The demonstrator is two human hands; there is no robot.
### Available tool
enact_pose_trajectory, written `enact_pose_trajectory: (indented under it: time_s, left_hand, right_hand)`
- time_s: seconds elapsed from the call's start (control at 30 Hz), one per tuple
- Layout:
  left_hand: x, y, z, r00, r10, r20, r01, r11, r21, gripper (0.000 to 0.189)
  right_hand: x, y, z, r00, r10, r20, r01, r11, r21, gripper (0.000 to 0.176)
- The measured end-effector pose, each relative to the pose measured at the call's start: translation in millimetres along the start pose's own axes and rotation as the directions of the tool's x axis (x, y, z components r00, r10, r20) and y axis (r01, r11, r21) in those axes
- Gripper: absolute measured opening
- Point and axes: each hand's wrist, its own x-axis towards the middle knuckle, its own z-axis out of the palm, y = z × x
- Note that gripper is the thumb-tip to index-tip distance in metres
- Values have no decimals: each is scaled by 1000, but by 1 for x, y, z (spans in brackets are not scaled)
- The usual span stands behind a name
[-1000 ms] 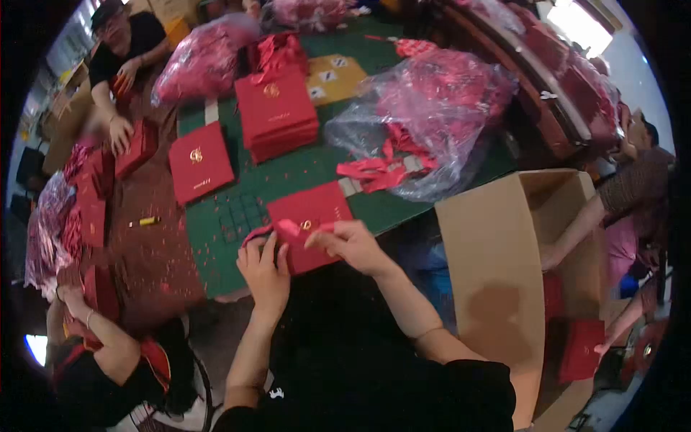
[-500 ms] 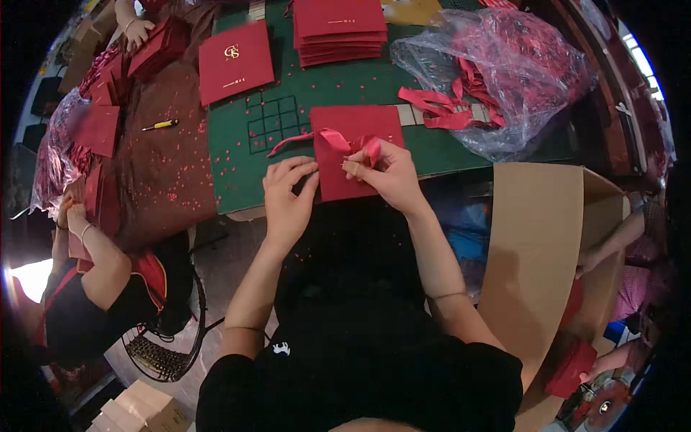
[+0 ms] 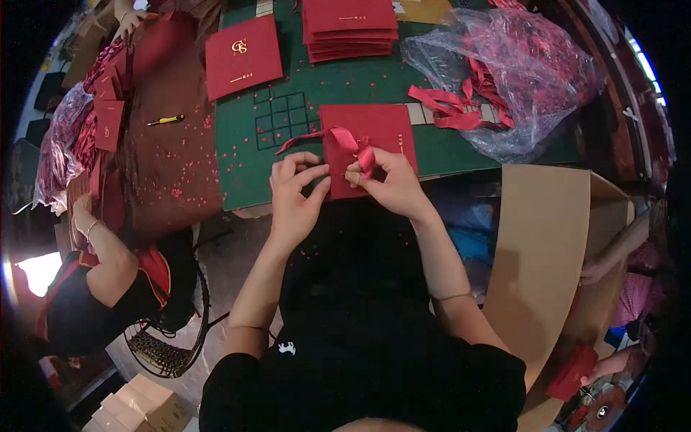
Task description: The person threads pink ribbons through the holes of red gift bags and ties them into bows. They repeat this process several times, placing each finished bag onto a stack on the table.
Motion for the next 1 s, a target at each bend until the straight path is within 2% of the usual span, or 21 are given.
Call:
enact_pose_trajectory:
  time_s: [0.1, 0.23, 0.3, 0.33, 0.37, 0.43, 0.47, 0.53, 0.57, 0.6, 0.63, 0.67, 0.73, 0.77, 0.83, 0.9, 0.93, 0.97, 1.0]
  left_hand:
    - [0, 0, 1, 999, 54, -9, -53, 997, 55, 26]
    - [0, 2, 0, 998, 67, -12, -65, 995, 78, 24]
    - [0, 2, 1, 997, 81, -8, -80, 993, 84, 21]
    - [-2, 1, 1, 997, 83, 5, -83, 995, 58, 18]
    - [-2, 1, 1, 996, 90, -3, -89, 994, 61, 18]
    - [-3, 3, 2, 997, 72, 17, -73, 995, 65, 16]
    - [-2, 6, 1, 994, 109, 11, -109, 991, 79, 17]
    - [-3, 7, -1, 993, 117, -9, -116, 992, 51, 17]
    - [-2, -1, 3, 990, 138, -3, -137, 984, 110, 17]
    - [-2, -1, 2, 988, 155, -19, -153, 984, 87, 16]
    - [-2, 2, 2, 990, 139, -9, -138, 986, 91, 18]
    - [-2, -6, 5, 981, 193, -31, -191, 980, 61, 20]
    - [-3, -9, 9, 971, 235, -54, -231, 971, 62, 20]
    - [-3, -10, 8, 969, 239, -59, -239, 971, 2, 19]
    - [-5, -8, 4, 984, 173, 33, -173, 985, -16, 16]
    - [-4, -9, 9, 963, 263, -53, -266, 961, -70, 15]
    - [-5, -9, 10, 964, 267, -9, -266, 963, 28, 14]
    - [-4, -10, 10, 963, 270, -15, -269, 963, 34, 14]
    - [-2, -10, 10, 943, 333, 8, -333, 942, 51, 14]
  right_hand:
    - [1, -5, 5, 997, 40, -64, -45, 997, -69, 10]
    - [2, 6, 7, 998, -6, -67, -5, 987, -161, 11]
    - [3, 5, 9, 987, -150, -53, 115, 902, -417, 12]
    - [3, 0, 9, 972, -233, -33, 187, 849, -495, 13]
    - [3, -4, 9, 970, -243, -31, 196, 845, -497, 13]
    - [3, -11, 8, 994, -108, 20, 103, 856, -507, 14]
    - [5, -7, 7, 991, -130, 38, 133, 878, -459, 17]
    - [4, -4, 8, 1000, -25, 0, 24, 960, -280, 17]
    - [6, -9, 9, 1000, 1, -5, -2, 963, -268, 12]
    - [4, -10, 8, 1000, 28, 4, -26, 967, -254, 8]
    - [2, -2, 7, 999, 45, -23, -49, 977, -209, 12]
    - [2, 9, 6, 997, 73, -28, -77, 983, -165, 17]
    - [3, -4, 4, 994, 110, -15, -110, 963, -245, 13]
    - [4, -9, 5, 991, 131, 0, -128, 975, -181, 12]
    - [3, -7, 8, 989, 147, 16, -144, 985, -97, 9]
    - [4, -2, 8, 985, 170, 37, -168, 984, -54, 11]
    - [4, 0, 7, 986, 162, 45, -160, 986, -53, 11]
    - [3, -1, 6, 984, 163, 67, -162, 987, -12, 10]
    - [3, -3, 5, 983, 162, 90, -166, 986, 30, 10]
